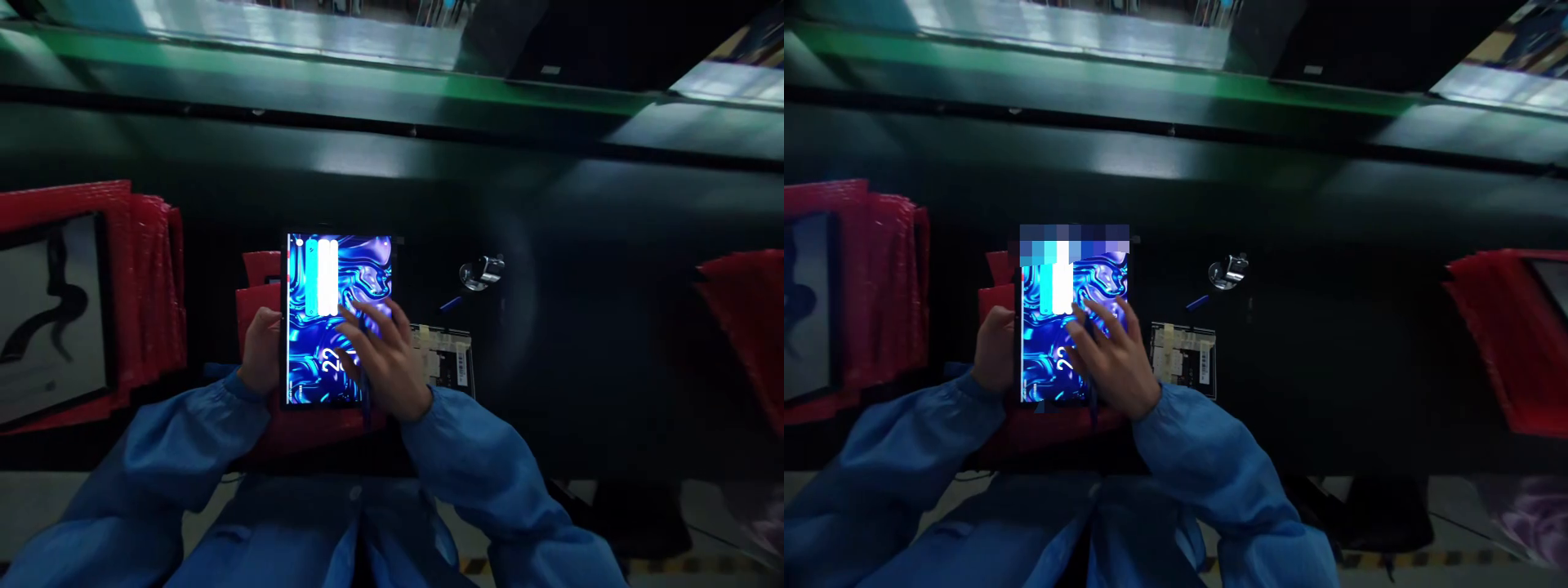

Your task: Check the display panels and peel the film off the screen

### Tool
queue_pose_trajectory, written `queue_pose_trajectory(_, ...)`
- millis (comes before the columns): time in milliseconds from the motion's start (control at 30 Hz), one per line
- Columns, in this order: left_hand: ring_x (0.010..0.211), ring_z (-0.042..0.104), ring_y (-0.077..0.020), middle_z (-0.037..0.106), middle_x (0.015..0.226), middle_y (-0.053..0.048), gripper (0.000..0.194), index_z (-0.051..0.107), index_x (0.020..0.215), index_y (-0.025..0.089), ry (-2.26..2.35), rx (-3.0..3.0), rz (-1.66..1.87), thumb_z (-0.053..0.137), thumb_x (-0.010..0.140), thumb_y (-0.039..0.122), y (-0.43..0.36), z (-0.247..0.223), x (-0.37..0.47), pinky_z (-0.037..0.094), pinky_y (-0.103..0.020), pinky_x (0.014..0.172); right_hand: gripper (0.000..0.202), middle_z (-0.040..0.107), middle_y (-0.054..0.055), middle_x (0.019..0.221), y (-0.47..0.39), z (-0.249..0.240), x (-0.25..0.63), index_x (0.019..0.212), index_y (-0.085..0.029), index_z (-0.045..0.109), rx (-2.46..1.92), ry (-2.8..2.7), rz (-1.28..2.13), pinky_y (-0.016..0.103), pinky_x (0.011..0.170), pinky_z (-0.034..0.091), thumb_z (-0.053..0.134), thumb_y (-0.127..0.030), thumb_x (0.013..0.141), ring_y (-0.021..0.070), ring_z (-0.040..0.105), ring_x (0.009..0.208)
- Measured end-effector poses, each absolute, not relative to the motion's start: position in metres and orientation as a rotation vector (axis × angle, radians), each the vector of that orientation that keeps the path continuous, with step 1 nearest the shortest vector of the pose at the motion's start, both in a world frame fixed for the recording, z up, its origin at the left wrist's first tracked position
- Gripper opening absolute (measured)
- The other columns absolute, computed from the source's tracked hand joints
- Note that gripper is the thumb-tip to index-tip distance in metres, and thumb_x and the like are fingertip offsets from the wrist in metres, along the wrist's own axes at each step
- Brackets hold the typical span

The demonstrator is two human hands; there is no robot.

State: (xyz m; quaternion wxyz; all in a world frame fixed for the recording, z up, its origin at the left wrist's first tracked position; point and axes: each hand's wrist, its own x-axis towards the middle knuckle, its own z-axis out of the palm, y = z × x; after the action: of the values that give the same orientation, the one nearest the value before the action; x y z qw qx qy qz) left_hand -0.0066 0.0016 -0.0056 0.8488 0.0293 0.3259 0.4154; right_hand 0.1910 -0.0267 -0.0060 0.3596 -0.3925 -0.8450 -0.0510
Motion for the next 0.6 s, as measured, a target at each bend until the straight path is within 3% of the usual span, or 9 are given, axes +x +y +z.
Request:
queue_pose_trajectory(167, 0.098, 0.07, -0.0356, 0.074, 0.092, -0.01, 0.052, 0.064, 0.113, 0.015, 0.69, 0.053, 0.903, 0.054, 0.064, 0.03, 0.001, -0.008, -0.008, 0.055, -0.047, 0.091, 0.017, 0.074, 0.005, 0.122, -0.032, 0.003, 0.194, 0.115, -0.021, 0.059, -0.693, -2.154, 0.052, 0.045, 0.114, 0.046, 0.057, -0.022, 0.098, 0.0197, 0.063, 0.124)
queue_pose_trajectory(233, 0.096, 0.07, -0.0372, 0.074, 0.086, -0.011, 0.046, 0.067, 0.104, 0.014, 0.774, 0.023, 0.934, 0.053, 0.063, 0.03, 0.001, -0.008, -0.007, 0.056, -0.047, 0.089, 0.021, 0.074, 0.008, 0.122, -0.03, 0.006, 0.203, 0.118, -0.021, 0.059, -0.744, -2.028, 0.092, 0.044, 0.101, 0.055, 0.056, -0.019, 0.097, 0.0221, 0.065, 0.121)
queue_pose_trajectory(300, 0.095, 0.07, -0.0384, 0.073, 0.083, -0.011, 0.041, 0.068, 0.096, 0.014, 0.823, 0.01, 0.94, 0.053, 0.062, 0.031, 0.0, -0.006, -0.006, 0.056, -0.047, 0.086, 0.021, 0.076, 0.007, 0.111, -0.025, 0.009, 0.215, 0.113, -0.023, 0.062, -0.864, -1.845, 0.081, 0.037, 0.083, 0.061, 0.056, -0.015, 0.095, 0.0213, 0.072, 0.103)
queue_pose_trajectory(367, 0.093, 0.071, -0.0386, 0.073, 0.082, -0.01, 0.041, 0.068, 0.094, 0.015, 0.819, 0.024, 0.929, 0.053, 0.059, 0.031, 0.0, -0.005, -0.005, 0.057, -0.046, 0.084, 0.018, 0.075, 0.001, 0.089, -0.018, 0.01, 0.227, 0.105, -0.025, 0.066, -1.065, -1.63, 0.07, 0.029, 0.066, 0.057, 0.056, -0.013, 0.095, 0.0165, 0.072, 0.076)
queue_pose_trajectory(433, 0.091, 0.071, -0.0375, 0.073, 0.081, -0.009, 0.041, 0.068, 0.093, 0.016, 0.788, 0.054, 0.901, 0.053, 0.058, 0.029, -0.001, -0.003, -0.003, 0.057, -0.045, 0.083, 0.013, 0.066, -0.003, 0.071, -0.011, 0.011, 0.239, 0.098, -0.024, 0.067, -1.287, -1.474, 0.088, 0.026, 0.055, 0.048, 0.057, -0.017, 0.096, 0.0124, 0.061, 0.056)
queue_pose_trajectory(600, 0.077, 0.071, -0.0345, 0.07, 0.069, -0.006, 0.033, 0.068, 0.082, 0.017, 0.792, 0.103, 0.766, 0.055, 0.054, 0.03, -0.008, -0.005, -0.002, 0.057, -0.042, 0.074, 0.02, 0.058, -0.004, 0.064, 0.003, 0.014, 0.266, 0.098, -0.02, 0.068, -1.551, -1.465, 0.292, 0.024, 0.054, 0.042, 0.056, -0.036, 0.099, 0.0099, 0.053, 0.052)
